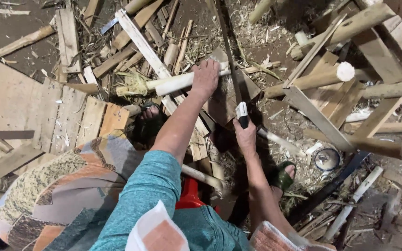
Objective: Using a hand saw to cut or shape a small wooden component on a workshop floor.
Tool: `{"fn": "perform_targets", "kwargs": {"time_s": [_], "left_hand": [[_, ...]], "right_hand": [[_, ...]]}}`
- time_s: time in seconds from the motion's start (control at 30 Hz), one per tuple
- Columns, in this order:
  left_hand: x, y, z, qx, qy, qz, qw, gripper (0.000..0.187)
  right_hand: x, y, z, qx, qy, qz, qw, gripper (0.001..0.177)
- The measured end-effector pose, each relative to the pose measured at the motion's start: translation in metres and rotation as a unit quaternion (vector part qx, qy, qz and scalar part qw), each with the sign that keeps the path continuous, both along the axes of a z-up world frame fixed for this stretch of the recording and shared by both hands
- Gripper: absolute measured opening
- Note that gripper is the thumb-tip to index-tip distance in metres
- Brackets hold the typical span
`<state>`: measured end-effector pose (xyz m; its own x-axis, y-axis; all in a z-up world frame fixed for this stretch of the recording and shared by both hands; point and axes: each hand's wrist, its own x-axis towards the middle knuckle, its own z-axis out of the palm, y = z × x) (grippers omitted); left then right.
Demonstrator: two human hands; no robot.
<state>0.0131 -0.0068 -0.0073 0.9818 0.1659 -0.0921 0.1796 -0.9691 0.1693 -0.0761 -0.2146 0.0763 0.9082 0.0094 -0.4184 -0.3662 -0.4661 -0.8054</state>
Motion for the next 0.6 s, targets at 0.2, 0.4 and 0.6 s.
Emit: {"fn": "perform_targets", "kwargs": {"time_s": [0.2, 0.4, 0.6], "left_hand": [[-0.001, -0.004, -0.001, 0.037, -0.025, -0.004, 0.999, 0.022], [-0.004, -0.004, 0.003, 0.043, -0.034, -0.009, 0.998, 0.021], [-0.004, -0.006, 0.011, 0.038, -0.033, 0.015, 0.999, 0.022]], "right_hand": [[-0.006, 0.005, 0.016, -0.034, 0.022, -0.010, 0.999, 0.019], [-0.014, -0.010, -0.025, -0.094, 0.021, 0.011, 0.995, 0.026], [0.008, 0.002, -0.026, -0.053, -0.024, -0.008, 0.998, 0.019]]}}
